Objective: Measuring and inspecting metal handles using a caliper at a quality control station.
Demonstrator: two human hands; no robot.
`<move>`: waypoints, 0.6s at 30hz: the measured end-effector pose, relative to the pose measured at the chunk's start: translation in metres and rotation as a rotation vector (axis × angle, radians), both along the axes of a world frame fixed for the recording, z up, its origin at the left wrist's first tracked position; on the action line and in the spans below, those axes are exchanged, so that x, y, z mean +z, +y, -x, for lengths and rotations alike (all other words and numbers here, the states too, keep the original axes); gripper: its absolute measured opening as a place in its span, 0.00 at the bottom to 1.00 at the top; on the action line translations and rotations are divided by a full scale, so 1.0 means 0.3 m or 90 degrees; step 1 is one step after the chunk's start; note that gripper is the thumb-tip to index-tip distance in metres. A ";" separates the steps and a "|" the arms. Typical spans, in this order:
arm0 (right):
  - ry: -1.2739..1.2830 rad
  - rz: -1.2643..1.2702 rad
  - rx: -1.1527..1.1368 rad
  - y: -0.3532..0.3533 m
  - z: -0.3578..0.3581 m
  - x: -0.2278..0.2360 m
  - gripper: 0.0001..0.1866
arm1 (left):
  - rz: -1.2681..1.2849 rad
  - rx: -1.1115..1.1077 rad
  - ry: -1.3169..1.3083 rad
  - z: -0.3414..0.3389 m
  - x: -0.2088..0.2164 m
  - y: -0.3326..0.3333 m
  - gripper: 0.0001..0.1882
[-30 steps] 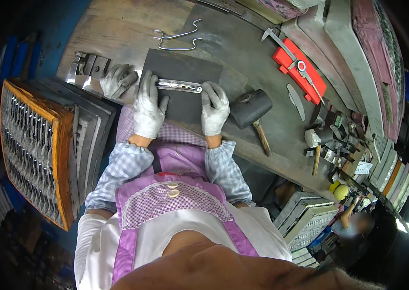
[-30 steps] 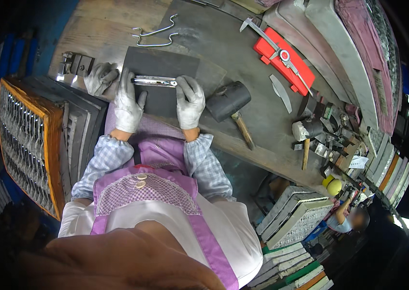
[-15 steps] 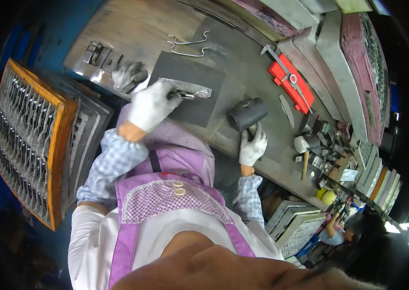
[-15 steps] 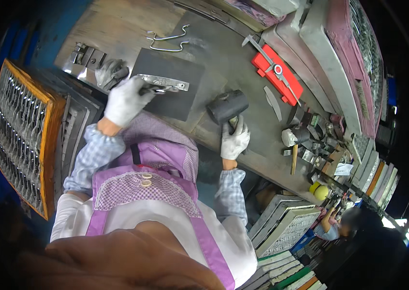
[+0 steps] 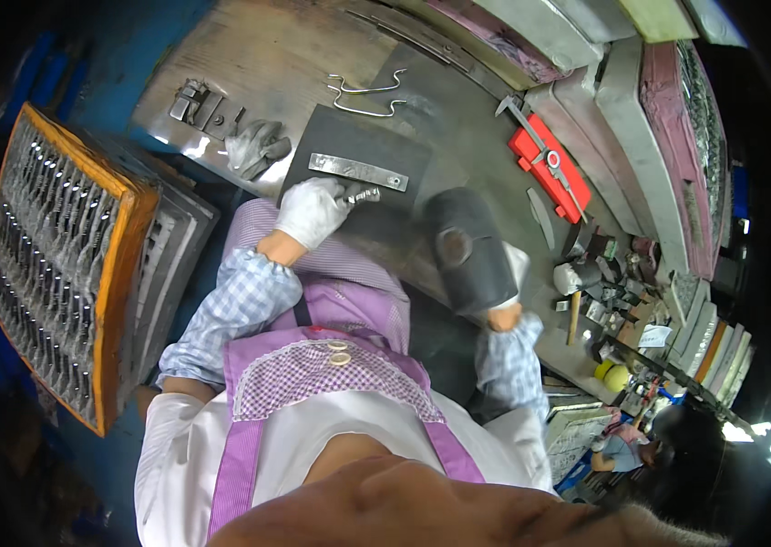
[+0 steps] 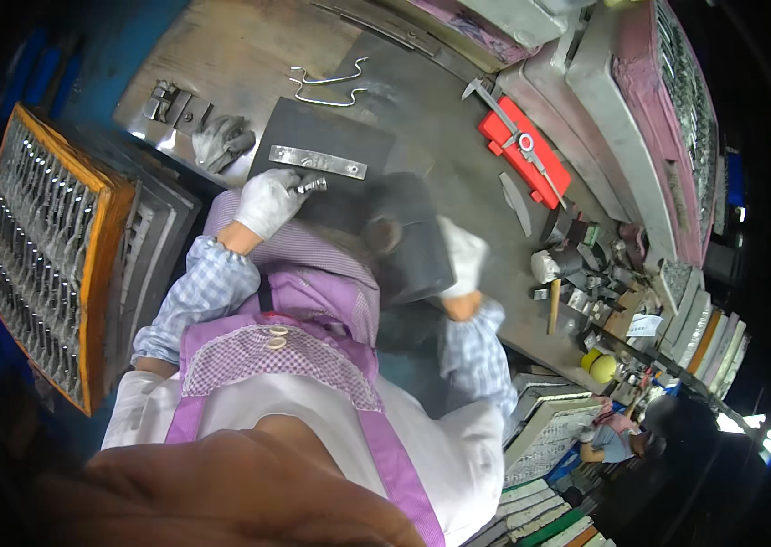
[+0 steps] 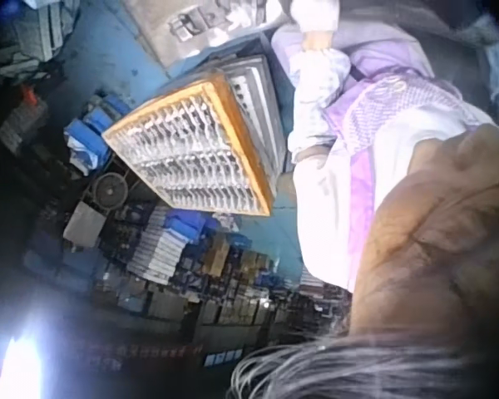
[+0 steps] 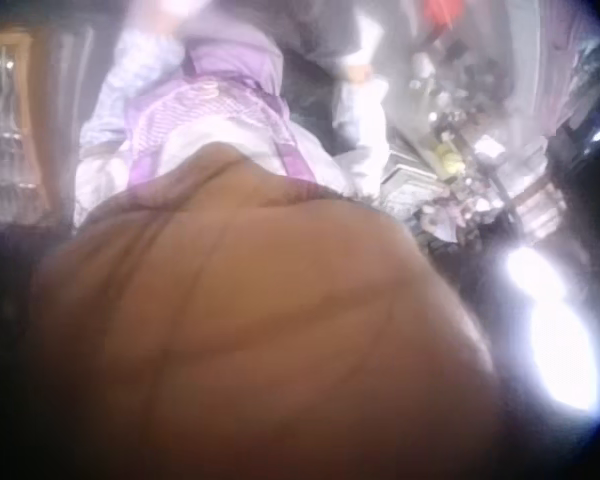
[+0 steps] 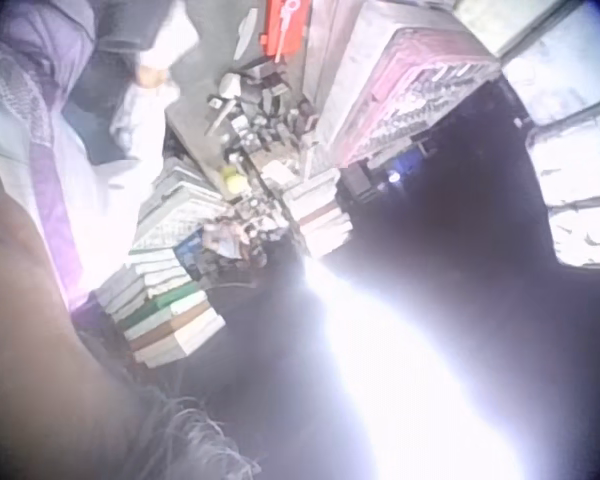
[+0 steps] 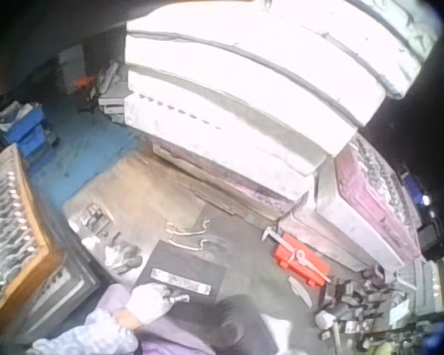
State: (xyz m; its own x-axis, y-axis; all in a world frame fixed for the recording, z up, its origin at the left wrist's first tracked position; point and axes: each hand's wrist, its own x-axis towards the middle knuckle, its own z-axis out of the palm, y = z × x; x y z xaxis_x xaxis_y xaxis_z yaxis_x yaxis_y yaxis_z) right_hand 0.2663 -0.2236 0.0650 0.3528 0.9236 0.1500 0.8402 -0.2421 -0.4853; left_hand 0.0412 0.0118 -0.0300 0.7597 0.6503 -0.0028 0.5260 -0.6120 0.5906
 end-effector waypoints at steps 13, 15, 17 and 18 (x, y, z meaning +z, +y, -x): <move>0.467 -0.103 -0.170 0.432 0.290 -0.166 0.11 | 0.253 0.119 -0.228 0.061 0.141 0.046 0.23; 0.318 -0.022 -0.168 0.502 0.269 -0.107 0.11 | 0.072 0.197 -0.169 0.079 0.099 0.099 0.24; 0.334 -0.018 -0.167 0.489 0.285 -0.136 0.11 | 0.099 0.215 -0.186 0.101 0.067 0.097 0.24; 0.346 -0.016 -0.169 0.482 0.287 -0.145 0.11 | 0.056 0.205 -0.196 0.097 0.064 0.084 0.23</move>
State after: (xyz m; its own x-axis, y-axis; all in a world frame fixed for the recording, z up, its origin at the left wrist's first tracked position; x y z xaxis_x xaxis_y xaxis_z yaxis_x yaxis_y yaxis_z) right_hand 0.1801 -0.0790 0.0214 0.6030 0.7921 -0.0950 0.3830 -0.3918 -0.8366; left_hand 0.0120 0.0369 -0.0109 0.4928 0.8610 0.1257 0.4736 -0.3866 0.7914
